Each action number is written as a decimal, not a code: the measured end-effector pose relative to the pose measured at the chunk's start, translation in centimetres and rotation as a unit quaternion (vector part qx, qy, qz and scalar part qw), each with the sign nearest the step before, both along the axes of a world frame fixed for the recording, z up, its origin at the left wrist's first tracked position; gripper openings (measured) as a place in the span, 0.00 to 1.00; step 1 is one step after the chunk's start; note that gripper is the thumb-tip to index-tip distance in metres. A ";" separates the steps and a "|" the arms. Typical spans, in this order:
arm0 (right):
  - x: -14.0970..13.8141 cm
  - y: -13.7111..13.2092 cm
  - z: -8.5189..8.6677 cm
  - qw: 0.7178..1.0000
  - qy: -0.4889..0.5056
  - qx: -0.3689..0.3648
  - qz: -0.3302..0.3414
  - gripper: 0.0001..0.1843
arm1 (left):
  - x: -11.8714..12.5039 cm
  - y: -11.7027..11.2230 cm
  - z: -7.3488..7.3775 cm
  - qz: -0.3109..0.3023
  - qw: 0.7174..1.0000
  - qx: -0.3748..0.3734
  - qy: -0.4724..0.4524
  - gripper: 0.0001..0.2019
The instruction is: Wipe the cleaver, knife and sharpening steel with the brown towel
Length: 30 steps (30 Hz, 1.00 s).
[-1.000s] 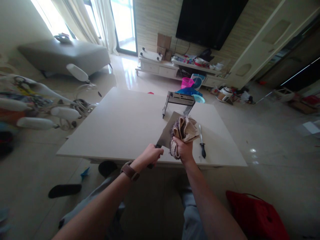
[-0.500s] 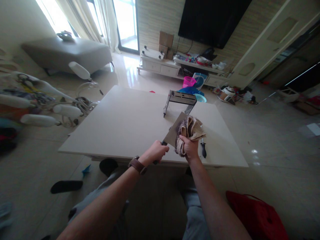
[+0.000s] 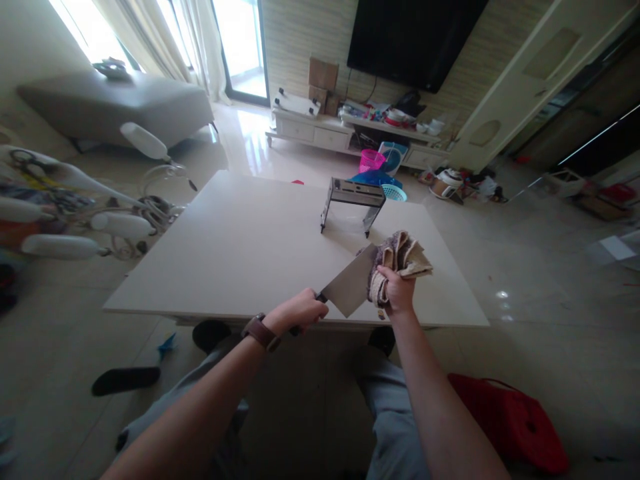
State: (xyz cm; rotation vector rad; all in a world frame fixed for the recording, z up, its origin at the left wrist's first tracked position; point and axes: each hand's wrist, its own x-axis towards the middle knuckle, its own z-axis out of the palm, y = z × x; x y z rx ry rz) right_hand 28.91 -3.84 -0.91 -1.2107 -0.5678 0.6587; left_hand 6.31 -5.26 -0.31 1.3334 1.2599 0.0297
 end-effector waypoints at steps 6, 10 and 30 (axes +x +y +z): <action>-0.8 0.2 -0.6 1.000 0.016 -0.002 0.003 0.24 | -0.1 -0.6 0.1 0.025 1.000 0.013 0.004 0.04; -1.1 0.1 -1.3 1.000 0.012 -0.019 0.001 0.24 | 0.4 -0.8 -0.1 0.032 0.999 0.018 -0.004 0.04; -7.6 0.5 -1.7 0.996 0.002 -0.043 0.078 0.26 | 0.4 0.8 -0.5 0.156 0.986 0.043 -0.038 0.05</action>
